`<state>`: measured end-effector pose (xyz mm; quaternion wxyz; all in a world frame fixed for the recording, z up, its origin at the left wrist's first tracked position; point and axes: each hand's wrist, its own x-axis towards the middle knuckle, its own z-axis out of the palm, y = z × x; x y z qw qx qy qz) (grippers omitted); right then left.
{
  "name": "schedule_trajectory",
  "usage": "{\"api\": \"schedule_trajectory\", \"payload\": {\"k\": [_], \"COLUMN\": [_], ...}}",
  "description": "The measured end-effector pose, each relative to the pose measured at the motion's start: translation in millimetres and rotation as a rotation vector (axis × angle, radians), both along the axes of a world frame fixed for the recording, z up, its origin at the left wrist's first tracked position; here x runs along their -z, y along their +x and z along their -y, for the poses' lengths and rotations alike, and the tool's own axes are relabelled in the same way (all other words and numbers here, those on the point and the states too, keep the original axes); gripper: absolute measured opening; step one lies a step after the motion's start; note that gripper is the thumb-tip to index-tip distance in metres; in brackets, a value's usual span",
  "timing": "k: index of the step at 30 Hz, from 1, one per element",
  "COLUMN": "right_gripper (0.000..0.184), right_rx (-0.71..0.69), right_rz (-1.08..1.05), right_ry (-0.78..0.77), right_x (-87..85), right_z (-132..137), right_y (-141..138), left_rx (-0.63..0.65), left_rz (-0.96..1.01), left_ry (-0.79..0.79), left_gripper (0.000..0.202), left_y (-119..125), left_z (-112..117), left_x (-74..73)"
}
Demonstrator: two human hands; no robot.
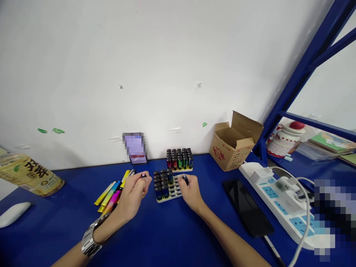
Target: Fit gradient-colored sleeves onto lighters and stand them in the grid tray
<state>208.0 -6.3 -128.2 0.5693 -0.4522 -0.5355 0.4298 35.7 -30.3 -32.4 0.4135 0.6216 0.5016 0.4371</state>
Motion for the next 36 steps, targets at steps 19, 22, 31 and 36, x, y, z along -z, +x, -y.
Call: {"api": "schedule_trajectory", "payload": {"k": [19, 22, 31, 36], "right_gripper": [0.04, 0.03, 0.017, 0.03], "right_rx": [0.029, 0.035, 0.094, 0.072], "right_rz": [0.115, 0.113, 0.531, 0.575], "right_ry": [-0.006, 0.015, 0.356, 0.446], "right_x": [-14.7, -15.2, -20.0, -18.6], "right_z": [4.1, 6.1, 7.2, 5.1], "right_y": [-2.5, -2.1, 4.5, 6.4], "left_rx": [-0.056, -0.112, -0.102, -0.103], "left_rz": [-0.183, -0.285, -0.229, -0.199], "left_ry": [0.045, 0.094, 0.092, 0.078], "left_gripper": [0.036, 0.041, 0.03, 0.03], "left_y": [1.8, 4.3, 3.2, 2.2], "left_z": [-5.3, -7.4, -7.5, -10.4], "left_x": [4.6, 5.0, 6.6, 8.4]}}
